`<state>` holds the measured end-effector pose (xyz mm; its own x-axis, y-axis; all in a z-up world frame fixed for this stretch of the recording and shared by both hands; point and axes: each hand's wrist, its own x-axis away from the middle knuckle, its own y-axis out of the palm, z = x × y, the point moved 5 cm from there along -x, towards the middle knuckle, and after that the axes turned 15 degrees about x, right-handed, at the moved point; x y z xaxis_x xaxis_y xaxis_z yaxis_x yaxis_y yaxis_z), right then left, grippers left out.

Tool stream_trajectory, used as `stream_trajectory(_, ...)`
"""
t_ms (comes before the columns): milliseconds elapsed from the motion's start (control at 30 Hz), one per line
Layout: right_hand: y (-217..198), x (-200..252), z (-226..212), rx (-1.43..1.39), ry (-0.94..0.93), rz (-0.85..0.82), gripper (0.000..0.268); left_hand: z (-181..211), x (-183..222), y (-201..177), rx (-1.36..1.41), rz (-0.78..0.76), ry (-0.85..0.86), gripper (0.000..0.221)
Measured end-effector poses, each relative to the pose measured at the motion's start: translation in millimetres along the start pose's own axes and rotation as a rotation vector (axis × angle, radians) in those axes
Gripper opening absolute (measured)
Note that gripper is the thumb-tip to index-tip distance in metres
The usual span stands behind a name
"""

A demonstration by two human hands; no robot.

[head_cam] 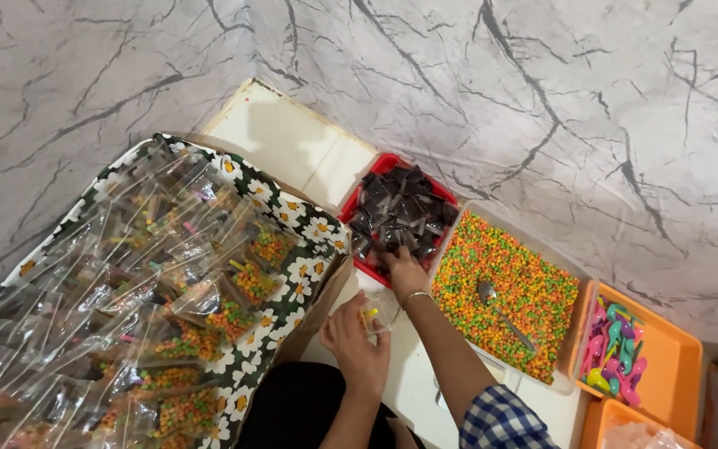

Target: Packaging small multi-colored candies into plastic bags using a spoon and a digital scale for portion control.

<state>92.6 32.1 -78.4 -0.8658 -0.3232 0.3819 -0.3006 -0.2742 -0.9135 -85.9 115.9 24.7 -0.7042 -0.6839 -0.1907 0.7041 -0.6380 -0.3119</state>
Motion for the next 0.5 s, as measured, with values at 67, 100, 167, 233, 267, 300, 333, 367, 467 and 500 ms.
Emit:
stream_trajectory(67,0,-2,0,0.003,0.009,0.012,0.031,1,0,0,-0.008,0.002,0.017,0.058)
stream_trajectory(100,-2,-4,0,0.006,0.019,0.027,0.024,3,-1,-1,-0.015,0.005,0.036,0.059)
stream_trajectory(167,13,-14,8,-0.001,0.028,0.081,0.019,2,-1,-1,-0.013,-0.005,0.022,0.060)
stream_trajectory(233,19,-21,18,-0.008,0.036,0.138,0.019,3,-3,-2,-0.011,-0.012,0.010,0.061)
stream_trajectory(267,18,-22,24,-0.116,0.003,0.189,0.018,6,-3,-3,0.003,-0.010,0.014,0.056)
stream_trajectory(300,17,-22,30,-0.225,-0.030,0.240,0.019,8,-3,-3,0.016,-0.009,0.019,0.051)
stream_trajectory(333,16,-19,32,-0.225,-0.029,0.243,0.019,8,-2,-3,0.018,-0.009,0.021,0.051)
stream_trajectory(367,16,-16,33,-0.162,-0.037,0.240,0.025,8,-1,-2,0.025,-0.016,0.021,0.057)
stream_trajectory(467,24,-15,28,-0.076,-0.020,0.242,0.041,6,1,-1,0.021,-0.015,0.018,0.061)
stream_trajectory(500,28,-16,26,-0.051,0.006,0.244,0.041,4,1,0,0.013,-0.012,0.014,0.057)
